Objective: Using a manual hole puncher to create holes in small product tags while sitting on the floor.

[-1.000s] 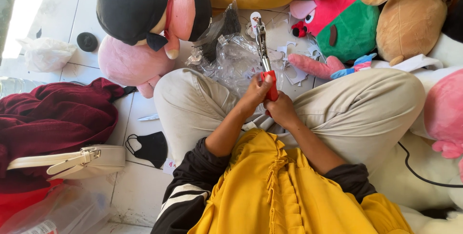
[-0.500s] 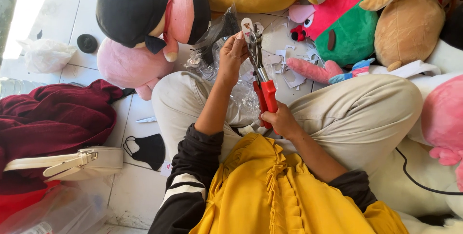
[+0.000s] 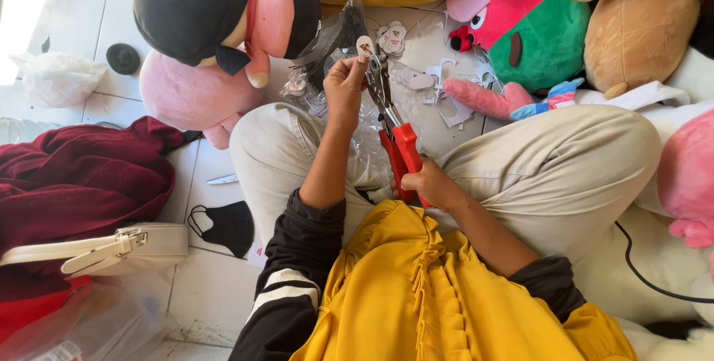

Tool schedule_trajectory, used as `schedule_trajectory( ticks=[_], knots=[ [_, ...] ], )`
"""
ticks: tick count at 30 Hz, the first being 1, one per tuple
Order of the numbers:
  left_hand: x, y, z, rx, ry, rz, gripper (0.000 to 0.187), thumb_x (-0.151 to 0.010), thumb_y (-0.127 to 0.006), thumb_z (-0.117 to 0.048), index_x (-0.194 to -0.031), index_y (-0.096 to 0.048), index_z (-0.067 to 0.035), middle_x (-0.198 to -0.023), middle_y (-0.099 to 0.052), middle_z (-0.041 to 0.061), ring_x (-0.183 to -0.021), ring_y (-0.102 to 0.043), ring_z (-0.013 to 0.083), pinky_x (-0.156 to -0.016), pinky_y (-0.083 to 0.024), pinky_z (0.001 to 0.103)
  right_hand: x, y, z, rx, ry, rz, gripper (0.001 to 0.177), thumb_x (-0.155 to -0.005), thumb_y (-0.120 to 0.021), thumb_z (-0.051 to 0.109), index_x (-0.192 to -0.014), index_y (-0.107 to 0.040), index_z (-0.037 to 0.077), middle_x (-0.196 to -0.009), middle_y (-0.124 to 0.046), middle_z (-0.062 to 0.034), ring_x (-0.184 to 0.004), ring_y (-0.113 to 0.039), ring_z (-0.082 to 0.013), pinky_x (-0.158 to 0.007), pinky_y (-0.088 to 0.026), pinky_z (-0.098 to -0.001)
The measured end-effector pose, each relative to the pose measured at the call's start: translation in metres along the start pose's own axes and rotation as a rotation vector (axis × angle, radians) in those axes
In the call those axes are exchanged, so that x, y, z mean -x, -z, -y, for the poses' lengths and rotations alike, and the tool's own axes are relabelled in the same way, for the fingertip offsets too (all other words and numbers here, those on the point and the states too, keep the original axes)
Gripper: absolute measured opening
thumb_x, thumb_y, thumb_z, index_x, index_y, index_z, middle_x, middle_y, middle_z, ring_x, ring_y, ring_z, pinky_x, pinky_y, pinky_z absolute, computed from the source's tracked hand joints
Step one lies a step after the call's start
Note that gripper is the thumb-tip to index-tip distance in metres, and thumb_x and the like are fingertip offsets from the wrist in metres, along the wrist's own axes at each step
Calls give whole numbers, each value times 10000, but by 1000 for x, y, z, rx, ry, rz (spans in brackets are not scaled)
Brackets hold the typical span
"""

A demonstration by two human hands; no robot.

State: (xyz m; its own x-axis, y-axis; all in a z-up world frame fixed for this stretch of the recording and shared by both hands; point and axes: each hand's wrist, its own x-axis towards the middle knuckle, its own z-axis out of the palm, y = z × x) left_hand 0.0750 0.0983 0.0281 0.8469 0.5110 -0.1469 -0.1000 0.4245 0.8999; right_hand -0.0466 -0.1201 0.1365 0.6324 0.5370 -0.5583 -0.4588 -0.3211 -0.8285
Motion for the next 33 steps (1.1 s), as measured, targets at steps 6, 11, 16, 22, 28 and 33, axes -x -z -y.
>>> schedule_trajectory(
  ticks=[6,11,16,22,28,33],
  knots=[
    [6,4,1,-10,-3,-64,130,-945,-758,-156,-940,-709,-36,-714,-670,26,-582,-629,60,-595,-602,235,9,-3,13,-42,-51,-51,366,-612,-673,75,-961,-611,-17,-832,-534,-141,-823,-544,-298,-789,-389,-419],
    [8,3,-6,2,27,-90,147,-948,-741,-190,-942,-692,-52,-718,-687,37,-575,-640,69,-592,-616,239,12,1,7,-83,-74,-57,387,-594,-677,60,-966,-598,-15,-841,-513,-135,-843,-526,-296,-791,-369,-413],
    [20,-8,-30,-17,68,-102,155,-937,-747,-218,-928,-687,-75,-736,-709,30,-583,-649,53,-611,-625,229,14,-3,14,-112,-91,-78,409,-570,-699,59,-963,-599,5,-830,-505,-118,-812,-508,-272,-766,-354,-408],
    [21,-3,-35,109,188,-30,200,-925,-778,-259,-978,-692,-87,-865,-774,103,-791,-785,200,-782,-654,343,24,-10,39,-184,-129,-109,448,-560,-695,53,-996,-602,13,-847,-528,-129,-822,-517,-266,-765,-359,-408],
    [18,-1,-26,265,298,66,159,-936,-762,-232,-974,-690,-96,-783,-746,91,-698,-778,203,-692,-672,351,-2,2,-3,-225,-153,-111,467,-583,-703,71,-1031,-573,47,-829,-540,-123,-805,-514,-229,-788,-376,-416],
    [23,-3,-27,231,318,101,152,-941,-756,-268,-976,-686,-138,-774,-737,63,-652,-745,151,-639,-662,311,1,-3,5,-240,-183,-104,516,-602,-717,73,-1086,-541,58,-849,-540,-129,-809,-522,-231,-810,-394,-427]
  ],
)
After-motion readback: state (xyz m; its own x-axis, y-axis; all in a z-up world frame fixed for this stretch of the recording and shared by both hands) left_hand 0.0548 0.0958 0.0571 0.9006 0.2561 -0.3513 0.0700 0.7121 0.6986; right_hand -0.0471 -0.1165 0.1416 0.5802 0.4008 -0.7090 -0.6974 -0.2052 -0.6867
